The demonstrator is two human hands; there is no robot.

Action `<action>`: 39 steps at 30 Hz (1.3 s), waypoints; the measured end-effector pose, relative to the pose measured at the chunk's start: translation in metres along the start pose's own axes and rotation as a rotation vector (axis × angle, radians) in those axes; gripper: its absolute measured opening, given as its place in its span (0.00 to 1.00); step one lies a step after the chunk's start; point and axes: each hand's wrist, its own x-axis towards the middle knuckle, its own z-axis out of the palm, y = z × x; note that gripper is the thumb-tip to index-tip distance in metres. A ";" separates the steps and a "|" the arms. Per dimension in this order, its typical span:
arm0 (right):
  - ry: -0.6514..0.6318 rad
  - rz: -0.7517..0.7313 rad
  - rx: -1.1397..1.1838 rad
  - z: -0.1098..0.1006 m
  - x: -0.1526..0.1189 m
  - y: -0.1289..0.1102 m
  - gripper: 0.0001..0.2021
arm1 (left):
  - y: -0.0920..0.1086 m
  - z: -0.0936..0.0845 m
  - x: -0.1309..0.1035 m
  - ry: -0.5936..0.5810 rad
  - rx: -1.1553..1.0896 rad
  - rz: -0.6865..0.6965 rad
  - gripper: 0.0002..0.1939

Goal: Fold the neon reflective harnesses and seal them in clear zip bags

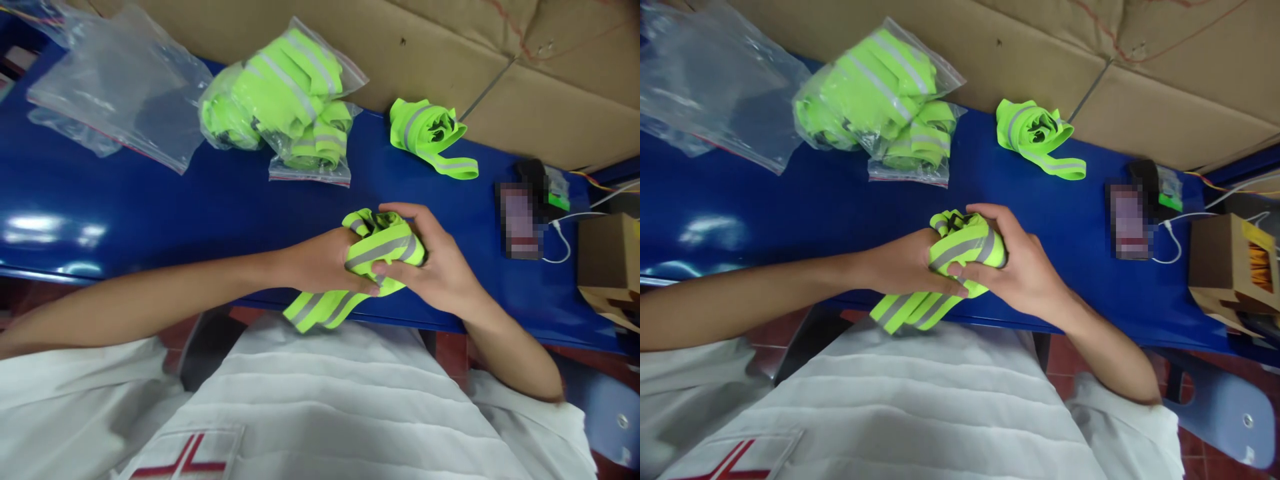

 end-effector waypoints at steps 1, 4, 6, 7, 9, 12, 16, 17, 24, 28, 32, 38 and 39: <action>-0.008 0.021 0.081 -0.003 0.000 -0.002 0.33 | 0.002 -0.001 0.000 0.012 0.007 0.023 0.09; -0.040 0.066 0.287 -0.008 0.001 -0.005 0.26 | 0.005 -0.002 -0.001 0.021 0.041 0.028 0.08; -0.074 0.092 0.369 -0.010 0.001 -0.003 0.25 | 0.006 -0.003 -0.001 0.004 0.041 -0.006 0.09; -0.084 0.107 0.396 -0.010 0.001 -0.001 0.25 | 0.005 -0.004 -0.001 -0.008 0.030 -0.022 0.10; -0.092 0.140 0.432 -0.010 0.001 0.002 0.26 | 0.003 -0.006 -0.001 -0.030 -0.005 -0.060 0.13; -0.085 0.179 0.493 -0.008 0.002 0.003 0.25 | 0.001 -0.010 -0.001 -0.058 -0.052 -0.086 0.14; -0.078 0.248 0.617 -0.005 0.006 0.000 0.27 | 0.002 -0.012 -0.001 -0.047 -0.044 -0.065 0.13; -0.075 0.258 0.628 -0.004 0.006 0.000 0.27 | 0.002 -0.013 -0.001 -0.043 -0.037 -0.076 0.14; 0.079 0.200 0.514 -0.017 0.005 0.010 0.28 | 0.001 -0.022 0.002 -0.117 -0.058 -0.266 0.19; -0.003 0.225 0.536 -0.019 0.008 0.013 0.30 | 0.000 -0.018 0.001 -0.091 -0.062 -0.103 0.15; -0.142 0.239 0.531 -0.013 0.014 0.015 0.32 | -0.006 -0.013 0.000 -0.077 -0.075 0.002 0.14; -0.017 0.251 0.549 -0.001 0.017 0.020 0.24 | -0.011 -0.005 -0.005 -0.048 -0.030 0.132 0.10; 0.074 0.219 0.517 -0.001 0.017 0.020 0.20 | -0.010 -0.004 -0.005 -0.034 -0.014 0.124 0.10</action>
